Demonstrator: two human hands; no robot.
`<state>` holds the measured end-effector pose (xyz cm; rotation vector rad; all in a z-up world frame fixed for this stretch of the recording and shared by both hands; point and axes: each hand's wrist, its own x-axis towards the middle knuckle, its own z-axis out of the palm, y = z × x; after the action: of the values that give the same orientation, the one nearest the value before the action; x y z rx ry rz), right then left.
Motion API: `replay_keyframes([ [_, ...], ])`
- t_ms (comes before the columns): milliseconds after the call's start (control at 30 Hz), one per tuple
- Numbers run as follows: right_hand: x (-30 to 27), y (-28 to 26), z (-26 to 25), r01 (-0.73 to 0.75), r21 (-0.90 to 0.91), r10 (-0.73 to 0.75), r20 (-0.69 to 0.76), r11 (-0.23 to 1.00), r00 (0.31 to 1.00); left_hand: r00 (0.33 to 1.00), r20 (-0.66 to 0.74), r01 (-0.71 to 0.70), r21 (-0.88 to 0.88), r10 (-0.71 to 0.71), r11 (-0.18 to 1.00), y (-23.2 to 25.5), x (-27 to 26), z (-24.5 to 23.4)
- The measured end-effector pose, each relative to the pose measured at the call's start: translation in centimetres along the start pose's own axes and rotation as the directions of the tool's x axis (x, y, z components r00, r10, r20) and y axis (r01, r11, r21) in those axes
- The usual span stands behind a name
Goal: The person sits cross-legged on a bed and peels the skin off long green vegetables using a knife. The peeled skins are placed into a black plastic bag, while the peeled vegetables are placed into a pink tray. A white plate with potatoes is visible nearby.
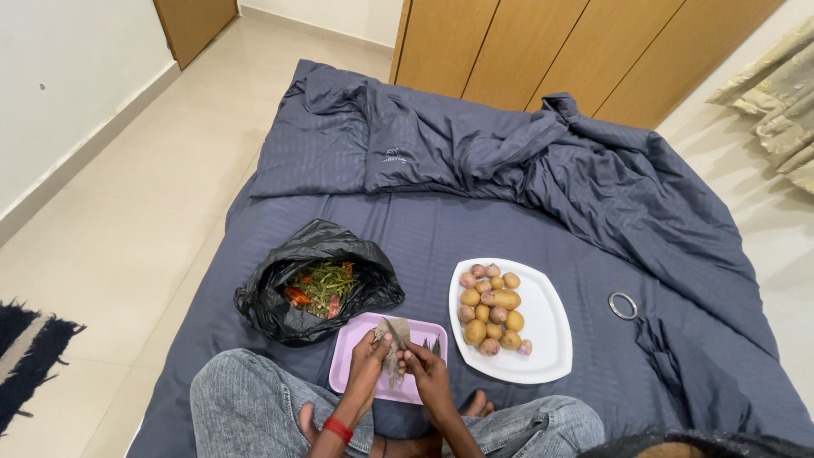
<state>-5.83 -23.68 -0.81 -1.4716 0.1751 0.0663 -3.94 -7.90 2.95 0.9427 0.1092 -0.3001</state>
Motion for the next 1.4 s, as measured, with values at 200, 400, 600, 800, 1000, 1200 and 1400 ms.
replay_keyframes([
  [200, -1.7, 0.4, 0.5, -0.001, 0.096, 0.014, -0.138, 0.995, 0.990, 0.995, 0.080, 0.058, 0.029, -0.060, 0.998, -1.7, -1.5, 0.0],
  [400, -1.0, 2.3, 0.2, 0.137, -0.172, -0.165, -0.166, 0.976, 0.972, 0.999, 0.031, 0.030, 0.048, -0.031, 0.998, -2.2, -2.0, 0.3],
  [600, 1.1, 4.0, 0.6, 0.106, -0.066, -0.108, -0.024, 0.992, 0.994, 0.998, -0.017, 0.059, -0.130, -0.062, 0.990, -3.2, 0.4, -1.0],
  [800, 2.0, 3.8, 0.8, 0.058, -0.263, -0.071, -0.040, 0.963, 0.997, 0.999, -0.023, -0.028, -0.065, 0.027, 0.998, -4.2, 0.5, -1.7],
  [1000, 2.0, 4.3, 1.0, 0.048, -0.104, -0.044, 0.045, 0.993, 0.998, 0.996, -0.016, 0.080, -0.243, -0.086, 0.967, -3.5, 1.6, -2.0],
  [1200, 2.2, 4.2, 1.1, 0.199, -0.158, -0.216, -0.099, 0.967, 0.971, 0.996, -0.080, 0.034, -0.029, -0.037, 0.999, -2.7, 0.4, -0.9],
  [1400, 1.6, 4.4, 0.8, 0.140, -0.110, -0.154, -0.131, 0.984, 0.979, 0.989, -0.098, 0.111, 0.009, -0.109, 0.994, -3.2, -0.1, -1.4],
])
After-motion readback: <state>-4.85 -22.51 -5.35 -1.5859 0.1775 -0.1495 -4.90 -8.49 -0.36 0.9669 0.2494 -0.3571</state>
